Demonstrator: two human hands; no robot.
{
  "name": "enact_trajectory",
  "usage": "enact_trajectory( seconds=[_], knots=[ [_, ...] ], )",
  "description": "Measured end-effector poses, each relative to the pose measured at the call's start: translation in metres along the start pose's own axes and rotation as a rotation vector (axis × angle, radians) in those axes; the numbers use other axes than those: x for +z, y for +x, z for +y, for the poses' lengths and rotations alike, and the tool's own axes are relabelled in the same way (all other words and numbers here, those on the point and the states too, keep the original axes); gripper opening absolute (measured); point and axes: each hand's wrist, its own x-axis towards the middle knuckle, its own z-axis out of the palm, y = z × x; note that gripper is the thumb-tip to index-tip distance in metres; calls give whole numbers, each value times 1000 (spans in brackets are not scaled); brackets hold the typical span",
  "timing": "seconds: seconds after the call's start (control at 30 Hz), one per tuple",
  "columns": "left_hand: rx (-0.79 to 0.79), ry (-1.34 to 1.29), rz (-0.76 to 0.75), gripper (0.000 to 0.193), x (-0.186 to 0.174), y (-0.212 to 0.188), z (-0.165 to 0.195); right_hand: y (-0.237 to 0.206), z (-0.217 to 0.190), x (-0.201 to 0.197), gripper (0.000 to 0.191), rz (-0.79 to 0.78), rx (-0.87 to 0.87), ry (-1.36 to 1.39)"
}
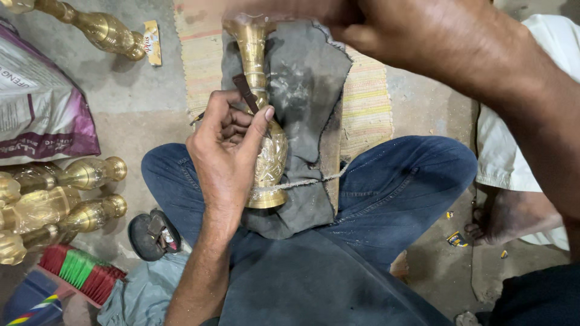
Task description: The person sits on the floor with a brass vase held against a sandbag on their lap. They hold a punch against the vase surface and strike it with a wooden mallet, working around the vase to emboss decorative patterns, repositioning the vase and punch repeatedly.
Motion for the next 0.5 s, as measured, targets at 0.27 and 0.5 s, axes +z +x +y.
enact_trajectory(
  seconds=[0.27,0.5],
  knots=[
    [3,100,-71,24,-3,5,7,-14,20,27,19,4,-69,-66],
    [1,134,-169,24,-5,17,11,-15,21,40,18,64,-56,236]
  ],
)
